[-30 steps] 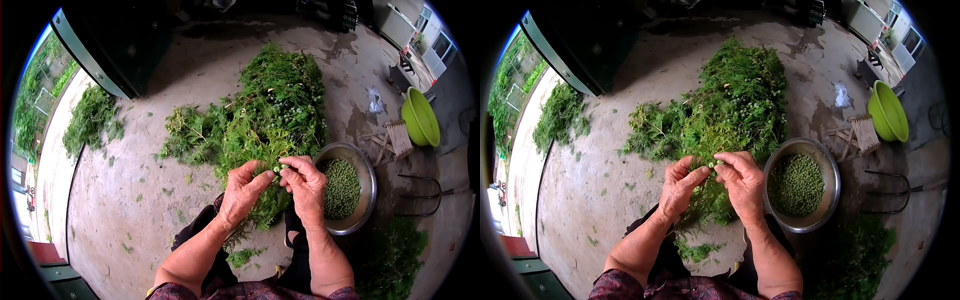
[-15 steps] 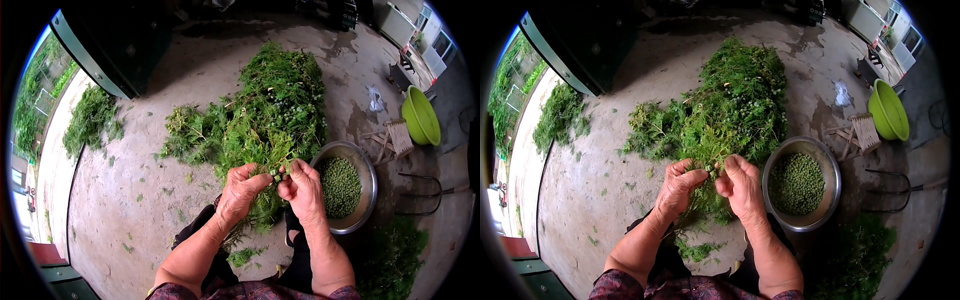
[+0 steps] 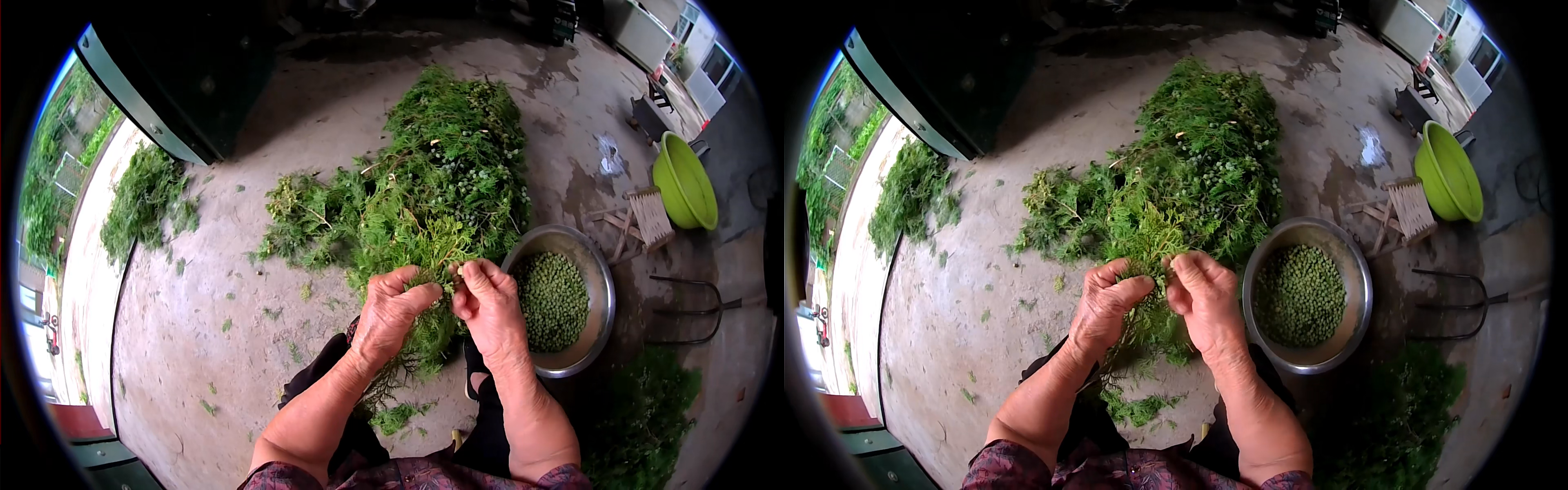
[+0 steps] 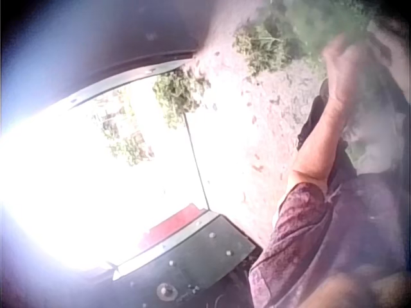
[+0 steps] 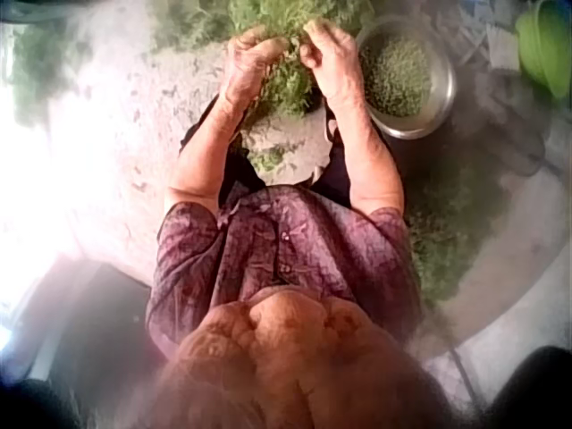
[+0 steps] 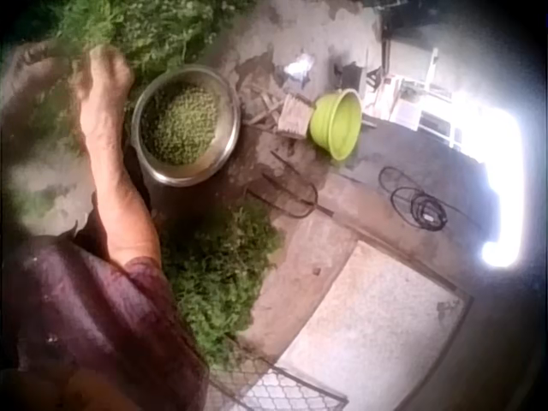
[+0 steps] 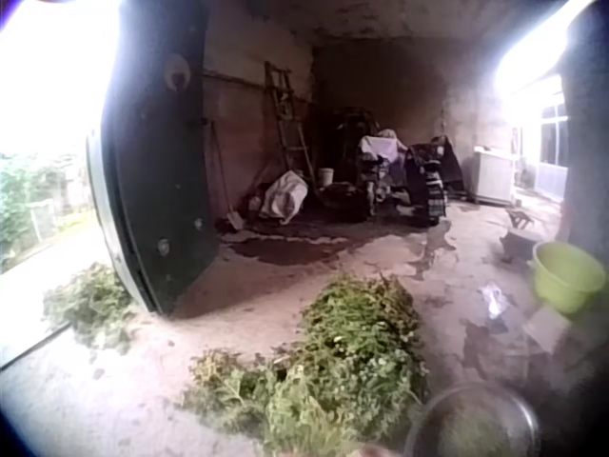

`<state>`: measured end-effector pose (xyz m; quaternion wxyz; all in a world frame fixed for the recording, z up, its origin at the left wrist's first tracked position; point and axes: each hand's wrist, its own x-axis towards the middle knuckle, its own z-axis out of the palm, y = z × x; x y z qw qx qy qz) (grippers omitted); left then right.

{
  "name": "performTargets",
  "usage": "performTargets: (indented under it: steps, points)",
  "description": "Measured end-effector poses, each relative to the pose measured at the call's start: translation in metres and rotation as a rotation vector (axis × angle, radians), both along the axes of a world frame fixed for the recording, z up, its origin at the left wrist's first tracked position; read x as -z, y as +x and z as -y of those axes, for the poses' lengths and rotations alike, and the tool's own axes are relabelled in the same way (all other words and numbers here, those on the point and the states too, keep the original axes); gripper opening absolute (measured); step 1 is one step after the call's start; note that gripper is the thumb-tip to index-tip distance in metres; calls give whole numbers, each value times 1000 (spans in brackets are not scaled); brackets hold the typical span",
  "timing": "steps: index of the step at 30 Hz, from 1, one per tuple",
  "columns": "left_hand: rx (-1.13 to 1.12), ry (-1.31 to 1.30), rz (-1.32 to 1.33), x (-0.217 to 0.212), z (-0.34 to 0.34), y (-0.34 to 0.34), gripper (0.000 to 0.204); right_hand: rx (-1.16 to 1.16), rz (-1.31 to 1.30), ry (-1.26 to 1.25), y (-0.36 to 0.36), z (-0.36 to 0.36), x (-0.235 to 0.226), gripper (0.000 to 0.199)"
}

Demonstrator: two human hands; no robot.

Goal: The person picks up cedar branches from a pile, plucks the green berries by hand, and drops them into a metal bowl. They set the stripped branches aside on the floor and reach for new ones to repeat the process.

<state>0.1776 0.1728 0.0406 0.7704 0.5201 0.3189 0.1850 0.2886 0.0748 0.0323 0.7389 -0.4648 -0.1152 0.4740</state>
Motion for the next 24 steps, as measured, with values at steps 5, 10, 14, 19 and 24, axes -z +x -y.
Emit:
performTargets:
  steps: [5,10,14,19,24]
  points:
    - [-119,-129,107,11,-1,4,6,64,-150,95,4,0,3,15]
    - [-89,-139,115,7,3,3,8,16,14,30,-9,-1,0,18]
    - [-40,-119,116,8,3,4,10,-20,71,4,-4,3,4,14]
    - [8,-155,97,7,1,3,8,2,-228,10,-2,6,3,9]
    - [-75,-249,104,12,-4,4,6,-6,-435,139,7,7,10,10]
